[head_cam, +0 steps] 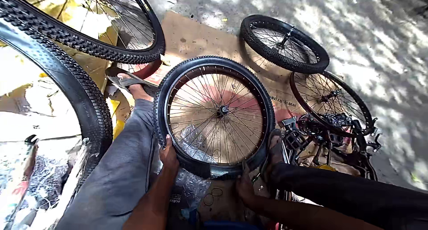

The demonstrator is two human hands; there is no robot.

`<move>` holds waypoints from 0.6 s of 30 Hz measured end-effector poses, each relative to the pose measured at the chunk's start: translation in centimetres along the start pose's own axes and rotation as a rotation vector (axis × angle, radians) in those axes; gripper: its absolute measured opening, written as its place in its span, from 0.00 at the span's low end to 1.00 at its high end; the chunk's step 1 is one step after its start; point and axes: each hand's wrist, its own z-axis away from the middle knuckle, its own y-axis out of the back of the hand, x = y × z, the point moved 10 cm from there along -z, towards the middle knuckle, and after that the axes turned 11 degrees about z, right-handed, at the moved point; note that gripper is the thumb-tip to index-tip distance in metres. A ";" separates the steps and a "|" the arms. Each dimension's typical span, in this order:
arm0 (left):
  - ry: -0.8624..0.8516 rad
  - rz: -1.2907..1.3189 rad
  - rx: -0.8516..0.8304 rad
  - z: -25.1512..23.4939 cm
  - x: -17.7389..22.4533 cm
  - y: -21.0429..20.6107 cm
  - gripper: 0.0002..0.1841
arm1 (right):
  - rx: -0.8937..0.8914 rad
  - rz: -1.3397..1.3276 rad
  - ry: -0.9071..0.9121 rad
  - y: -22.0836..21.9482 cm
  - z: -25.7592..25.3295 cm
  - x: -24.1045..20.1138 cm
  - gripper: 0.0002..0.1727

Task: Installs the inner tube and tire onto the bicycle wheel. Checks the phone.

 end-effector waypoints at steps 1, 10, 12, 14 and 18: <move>0.003 -0.044 0.030 0.1 -0.2 0.4 0.38 | 0.010 0.048 0.058 -0.5 -0.4 0.3 0.41; 0.022 -0.334 0.127 -4.1 2.9 -0.6 0.49 | -0.450 0.630 0.457 6.2 -5.6 -3.6 0.24; 0.019 -0.349 0.103 -4.8 2.3 -0.6 0.49 | -0.667 0.687 0.522 5.5 -8.2 -5.6 0.18; 0.010 -0.350 0.082 -5.3 2.1 -0.6 0.48 | -0.883 0.818 0.560 4.2 -9.4 -7.8 0.14; 0.026 -0.360 0.107 -6.2 1.6 0.0 0.47 | -1.084 1.175 0.550 2.1 -10.5 -12.4 0.11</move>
